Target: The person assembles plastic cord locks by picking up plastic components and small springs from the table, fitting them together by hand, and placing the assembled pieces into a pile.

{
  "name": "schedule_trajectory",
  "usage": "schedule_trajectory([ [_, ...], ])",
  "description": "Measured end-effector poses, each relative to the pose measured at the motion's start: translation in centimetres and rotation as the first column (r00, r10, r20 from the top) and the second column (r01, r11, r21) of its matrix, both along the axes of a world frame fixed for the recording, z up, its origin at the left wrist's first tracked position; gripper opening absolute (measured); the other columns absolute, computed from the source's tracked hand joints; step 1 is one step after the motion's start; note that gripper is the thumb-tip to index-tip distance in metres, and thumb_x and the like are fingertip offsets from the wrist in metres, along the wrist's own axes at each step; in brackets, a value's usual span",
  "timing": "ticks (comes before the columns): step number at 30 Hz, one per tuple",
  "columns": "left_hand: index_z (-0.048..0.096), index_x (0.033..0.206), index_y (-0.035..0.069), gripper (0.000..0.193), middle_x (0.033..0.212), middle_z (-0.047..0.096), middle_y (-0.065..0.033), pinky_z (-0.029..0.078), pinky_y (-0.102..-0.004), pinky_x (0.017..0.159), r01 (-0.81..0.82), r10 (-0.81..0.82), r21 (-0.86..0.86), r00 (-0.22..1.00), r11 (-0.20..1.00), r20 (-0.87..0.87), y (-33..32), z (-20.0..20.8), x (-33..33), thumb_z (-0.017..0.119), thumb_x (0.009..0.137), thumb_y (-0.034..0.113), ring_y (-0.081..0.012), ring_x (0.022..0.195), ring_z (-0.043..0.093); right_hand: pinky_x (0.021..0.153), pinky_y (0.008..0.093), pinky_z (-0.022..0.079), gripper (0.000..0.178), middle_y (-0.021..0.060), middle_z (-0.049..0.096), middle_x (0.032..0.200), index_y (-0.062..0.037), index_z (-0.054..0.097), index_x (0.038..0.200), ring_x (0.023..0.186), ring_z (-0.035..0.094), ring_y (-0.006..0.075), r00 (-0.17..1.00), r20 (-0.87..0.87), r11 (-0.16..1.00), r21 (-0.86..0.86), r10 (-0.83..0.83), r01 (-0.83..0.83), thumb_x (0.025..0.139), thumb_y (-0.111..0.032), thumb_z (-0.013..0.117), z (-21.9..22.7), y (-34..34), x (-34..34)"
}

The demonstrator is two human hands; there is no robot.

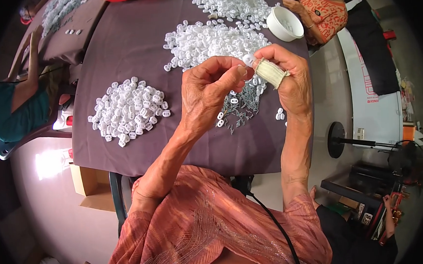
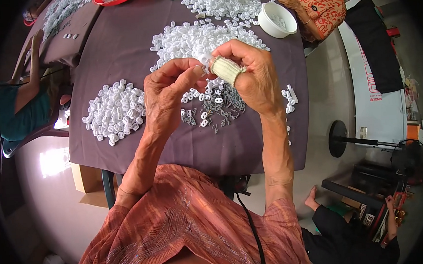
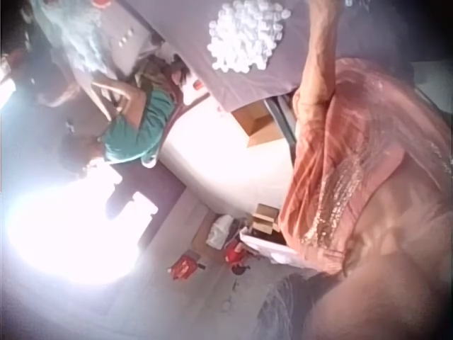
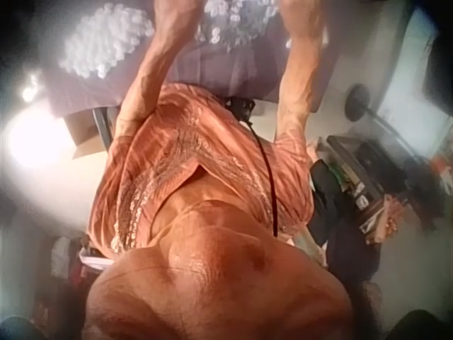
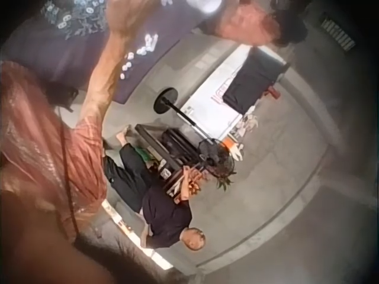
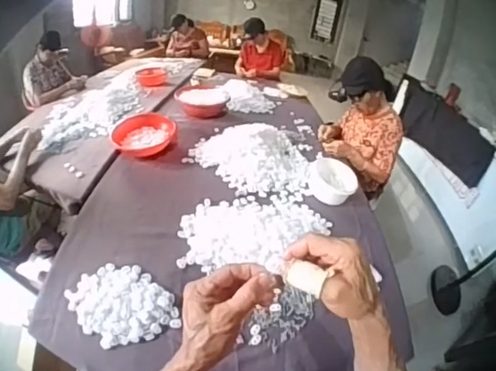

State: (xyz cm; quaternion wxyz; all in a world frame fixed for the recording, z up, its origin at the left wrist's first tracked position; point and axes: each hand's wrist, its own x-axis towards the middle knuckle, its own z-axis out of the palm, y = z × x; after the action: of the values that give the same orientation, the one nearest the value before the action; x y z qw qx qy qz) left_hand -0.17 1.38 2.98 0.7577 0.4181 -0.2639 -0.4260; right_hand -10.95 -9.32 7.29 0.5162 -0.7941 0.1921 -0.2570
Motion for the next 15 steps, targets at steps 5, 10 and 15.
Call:
schedule_trajectory([
  [5, 0.061, 0.083, -0.003, 0.015, 0.074, 0.062, -0.0049, 0.043, -0.0199, 0.06, 0.001, -0.001, -0.007, 1.0, 1.0, -0.006, 0.02, -0.21, -0.01, 0.057, 0.079, 0.01, -0.0066, 0.063, 0.052, 0.063, 0.0172, 0.039, 0.012, -0.001, 0.056, 0.073, 0.0009, 0.058, 0.081, 0.067, 0.051, 0.0037, 0.999, -0.046, 1.0, 0.005, -0.025, 0.025, 0.075, -0.009, 0.055, 0.28, 0.55, 0.12],
  [10, 0.061, 0.083, -0.003, 0.015, 0.074, 0.061, -0.0049, 0.043, -0.02, 0.06, -0.004, 0.004, 0.003, 1.0, 1.0, 0.002, 0.03, -0.14, -0.07, 0.057, 0.079, 0.011, -0.0066, 0.063, 0.052, 0.063, 0.0172, 0.039, 0.012, -0.0009, 0.057, 0.073, 0.0007, 0.058, 0.081, 0.067, 0.051, 0.0038, 0.997, -0.074, 0.999, -0.035, -0.034, 0.031, 0.076, -0.01, 0.054, 0.13, 0.43, -0.02],
  [15, 0.061, 0.083, -0.003, 0.016, 0.074, 0.062, -0.0049, 0.044, -0.0203, 0.06, -0.003, 0.003, 0.001, 1.0, 1.0, 0.012, -0.03, -0.27, -0.05, 0.056, 0.08, 0.011, -0.0068, 0.064, 0.053, 0.063, 0.0176, 0.039, 0.013, -0.0009, 0.057, 0.073, 0.0008, 0.058, 0.082, 0.067, 0.051, 0.004, 0.999, -0.02, 0.999, -0.012, -0.036, 0.036, 0.076, -0.011, 0.055, -0.42, 0.39, -0.04],
])
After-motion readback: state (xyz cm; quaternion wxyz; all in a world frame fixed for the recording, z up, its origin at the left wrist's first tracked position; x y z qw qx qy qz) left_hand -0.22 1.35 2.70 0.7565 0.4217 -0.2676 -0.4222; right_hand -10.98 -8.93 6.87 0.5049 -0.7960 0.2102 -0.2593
